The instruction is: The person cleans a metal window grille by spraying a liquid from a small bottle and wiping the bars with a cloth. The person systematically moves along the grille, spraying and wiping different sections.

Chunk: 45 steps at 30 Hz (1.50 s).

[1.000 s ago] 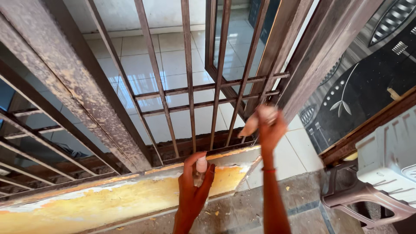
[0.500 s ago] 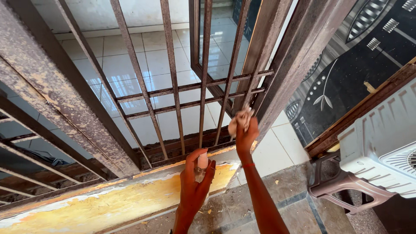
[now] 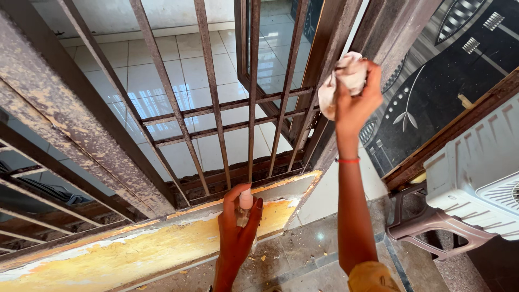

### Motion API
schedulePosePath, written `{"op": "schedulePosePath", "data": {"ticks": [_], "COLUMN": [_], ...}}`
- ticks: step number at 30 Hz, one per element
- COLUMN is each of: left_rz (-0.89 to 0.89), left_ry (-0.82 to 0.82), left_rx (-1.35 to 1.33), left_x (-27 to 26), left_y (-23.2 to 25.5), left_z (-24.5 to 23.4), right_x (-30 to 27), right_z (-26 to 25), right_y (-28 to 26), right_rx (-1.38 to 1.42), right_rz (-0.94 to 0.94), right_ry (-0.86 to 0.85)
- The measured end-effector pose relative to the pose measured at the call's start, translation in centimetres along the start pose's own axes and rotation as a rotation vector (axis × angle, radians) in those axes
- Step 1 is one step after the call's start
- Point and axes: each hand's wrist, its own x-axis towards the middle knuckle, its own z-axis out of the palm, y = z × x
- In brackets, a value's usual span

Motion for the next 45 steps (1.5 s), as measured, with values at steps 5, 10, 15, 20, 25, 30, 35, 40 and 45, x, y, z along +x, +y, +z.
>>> {"op": "schedulePosePath", "data": {"ticks": [5,10,15,20,25,30,35,40,45], "left_rz": [-0.044,-0.067,-0.041,-0.057,-0.127,-0.056,-0.054,-0.021,0.018], "left_ry": [0.022,0.069,0.114,0.111,0.115,0.084,0.096,0.100,0.075], "left_rx": [-0.030,-0.023,0.002,-0.035,-0.063,-0.037,-0.060,-0.066,-0.074], "left_x": [-0.5,-0.9,-1.0,-0.5,-0.6,-1.0,-0.6,-0.4,-0.3], "left_y": [0.0,-0.1,-0.4,-0.5,-0.7,-0.5,0.0,0.1,0.0], "left_z": [-0.7,-1.4,-2.0,-2.2,-1.1,-0.9,-1.4,-1.9,-1.7], "right_x": [-8.2,-20.1,-23.5,-10.0,-3.1,-13.5,-26.6,-26.9,-14.7], "right_z": [2.5,0.9,-2.2,-2.6,2.0,5.7,2.9,0.3,2.6], "right_y": [3.7,7.3,4.3,-6.3,-10.0,-6.0,-2.2,-3.3,-9.2], "right_rx": [-0.110,0.106,0.113,0.545,0.315,0.052,0.097,-0.104,0.111], "right_rz": [-0.010,0.091,0.627,0.577,0.092,0.190,0.334,0.409,0.128], "right_ry": [0.161,-0.048,-0.191,0.025,-0.184,-0.066,-0.283,-0.573,-0.293]}}
